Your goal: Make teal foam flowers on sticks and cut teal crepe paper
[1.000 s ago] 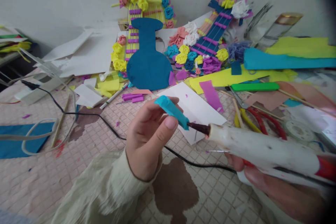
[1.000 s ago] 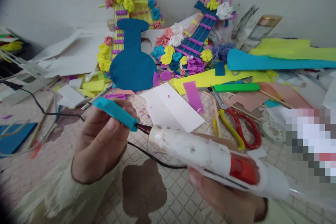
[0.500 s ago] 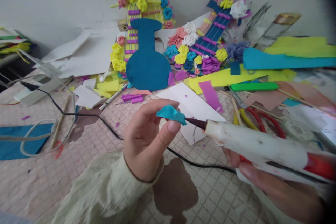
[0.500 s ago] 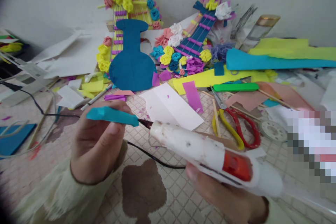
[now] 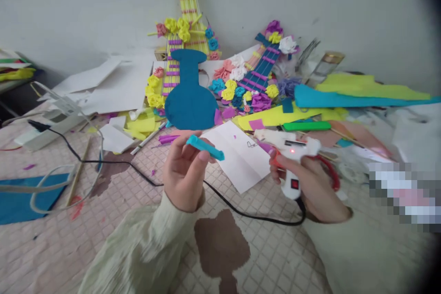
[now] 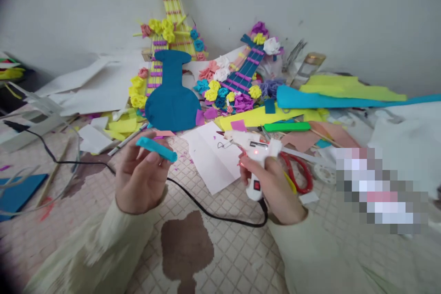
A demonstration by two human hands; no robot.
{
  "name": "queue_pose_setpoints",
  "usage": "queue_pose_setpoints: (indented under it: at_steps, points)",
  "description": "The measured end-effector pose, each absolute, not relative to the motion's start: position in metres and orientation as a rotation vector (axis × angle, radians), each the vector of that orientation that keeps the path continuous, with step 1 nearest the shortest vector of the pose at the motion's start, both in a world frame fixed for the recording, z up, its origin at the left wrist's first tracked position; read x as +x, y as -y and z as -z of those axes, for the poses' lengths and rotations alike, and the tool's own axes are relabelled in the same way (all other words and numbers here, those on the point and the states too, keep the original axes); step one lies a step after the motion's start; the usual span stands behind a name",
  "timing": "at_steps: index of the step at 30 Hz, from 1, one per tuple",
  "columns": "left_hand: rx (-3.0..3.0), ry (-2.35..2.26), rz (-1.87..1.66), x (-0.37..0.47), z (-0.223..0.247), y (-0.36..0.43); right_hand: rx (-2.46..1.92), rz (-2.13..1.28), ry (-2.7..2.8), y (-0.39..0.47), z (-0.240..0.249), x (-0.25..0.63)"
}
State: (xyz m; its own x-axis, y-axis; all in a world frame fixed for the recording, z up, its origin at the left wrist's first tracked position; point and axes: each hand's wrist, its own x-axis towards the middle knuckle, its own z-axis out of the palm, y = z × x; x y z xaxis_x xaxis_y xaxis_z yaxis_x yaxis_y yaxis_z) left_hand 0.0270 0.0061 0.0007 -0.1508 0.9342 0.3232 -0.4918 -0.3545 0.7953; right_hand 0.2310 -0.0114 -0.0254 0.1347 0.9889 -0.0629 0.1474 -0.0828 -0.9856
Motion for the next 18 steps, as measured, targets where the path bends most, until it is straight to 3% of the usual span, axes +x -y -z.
queue_pose_setpoints:
  at_steps: [8, 15, 18]
  points:
    - [1.023, -0.582, -1.726, 0.024, 0.001, -0.009, -1.465, -1.168, 1.344, -0.030, 0.016, 0.211]
    - [0.873, -0.586, -1.552, 0.031, 0.005, 0.001, -1.521, -0.710, 1.505, -0.024, 0.009, 0.214]
    - [0.768, -0.568, -1.489, 0.037, 0.004, 0.006, -1.303, -0.709, 1.622, 0.001, 0.002, 0.202]
